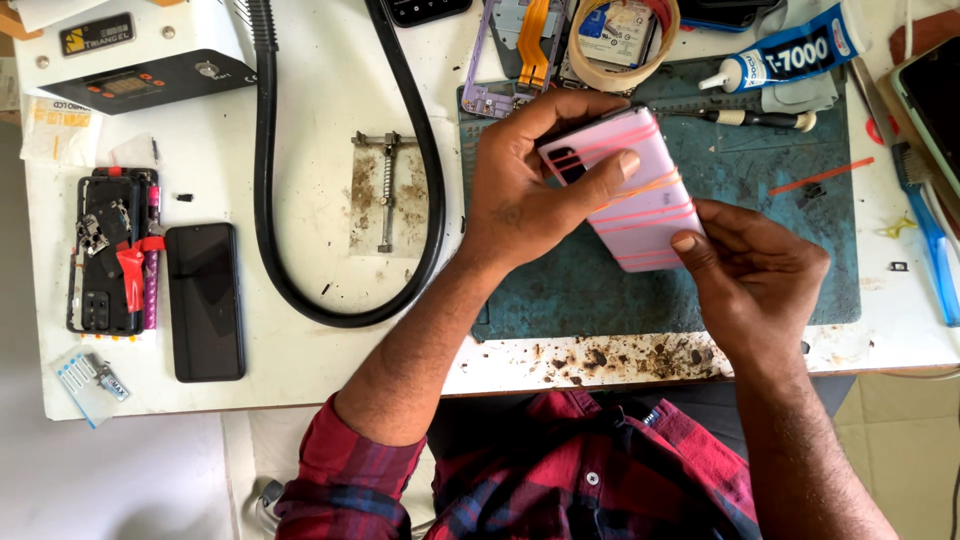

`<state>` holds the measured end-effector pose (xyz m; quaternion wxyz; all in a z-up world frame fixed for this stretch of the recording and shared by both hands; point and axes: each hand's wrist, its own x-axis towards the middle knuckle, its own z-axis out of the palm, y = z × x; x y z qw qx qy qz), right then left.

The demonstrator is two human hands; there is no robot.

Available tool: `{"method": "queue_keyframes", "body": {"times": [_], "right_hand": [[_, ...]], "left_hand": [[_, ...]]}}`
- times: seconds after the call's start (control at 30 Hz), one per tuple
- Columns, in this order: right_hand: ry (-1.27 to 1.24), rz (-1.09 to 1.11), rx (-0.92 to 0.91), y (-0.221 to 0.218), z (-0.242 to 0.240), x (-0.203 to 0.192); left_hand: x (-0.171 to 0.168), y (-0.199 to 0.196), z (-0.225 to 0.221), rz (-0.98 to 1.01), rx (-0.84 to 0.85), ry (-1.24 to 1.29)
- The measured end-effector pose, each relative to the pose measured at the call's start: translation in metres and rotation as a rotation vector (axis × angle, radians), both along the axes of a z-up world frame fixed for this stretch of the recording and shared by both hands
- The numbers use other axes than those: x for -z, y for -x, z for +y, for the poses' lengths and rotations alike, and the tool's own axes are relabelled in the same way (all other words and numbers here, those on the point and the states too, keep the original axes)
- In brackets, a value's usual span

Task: The person wraps rubber bands around a pink smartphone and then uses a white handheld tool to apply a substance along the edges of a disassembled phone chassis.

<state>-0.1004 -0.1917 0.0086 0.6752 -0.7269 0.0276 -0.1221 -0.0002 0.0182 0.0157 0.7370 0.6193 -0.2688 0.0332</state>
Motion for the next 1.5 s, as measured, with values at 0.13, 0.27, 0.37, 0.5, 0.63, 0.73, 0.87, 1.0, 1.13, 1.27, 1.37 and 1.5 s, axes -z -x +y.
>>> {"method": "queue_keyframes", "body": {"times": [0.13,0.27,0.37,0.5,0.63,0.73,0.87,1.0,1.13,1.27,1.37,1.5], "right_hand": [[0.096,-0.027,0.037,0.003,-0.002,-0.002],[0.171,-0.052,0.069,0.004,-0.001,0.0],[0.203,-0.075,0.077,0.005,0.001,0.0],[0.313,-0.063,0.116,0.008,0.002,-0.001],[0.34,-0.092,0.126,0.009,0.002,0.0],[0.38,-0.139,0.126,0.01,0.0,0.005],[0.492,-0.22,0.153,0.011,-0.002,0.013],[0.567,-0.25,0.16,0.012,-0.003,0.015],[0.597,-0.224,0.18,0.01,-0.005,0.013],[0.761,-0.365,0.186,-0.005,-0.015,-0.006],[0.907,-0.541,0.13,-0.021,-0.022,-0.025],[1.114,-0.558,0.055,-0.028,-0.03,-0.036]], "left_hand": [[0.002,0.001,-0.003,0.033,0.044,0.075],[0.004,0.003,-0.005,0.044,-0.007,0.066],[0.005,0.004,-0.004,0.029,-0.028,0.038],[0.008,0.002,-0.004,0.041,0.03,0.106],[0.009,0.004,-0.006,0.056,0.001,0.105],[0.01,0.004,-0.006,0.056,0.004,0.139],[0.016,0.002,-0.005,0.089,0.044,0.194],[0.021,0.001,-0.006,0.147,0.068,0.248],[0.02,0.0,-0.007,0.186,0.076,0.243],[0.017,-0.003,-0.006,0.145,0.097,0.195],[0.019,-0.008,-0.012,0.225,0.109,0.134],[0.025,-0.014,-0.01,0.249,0.117,-0.195]]}}
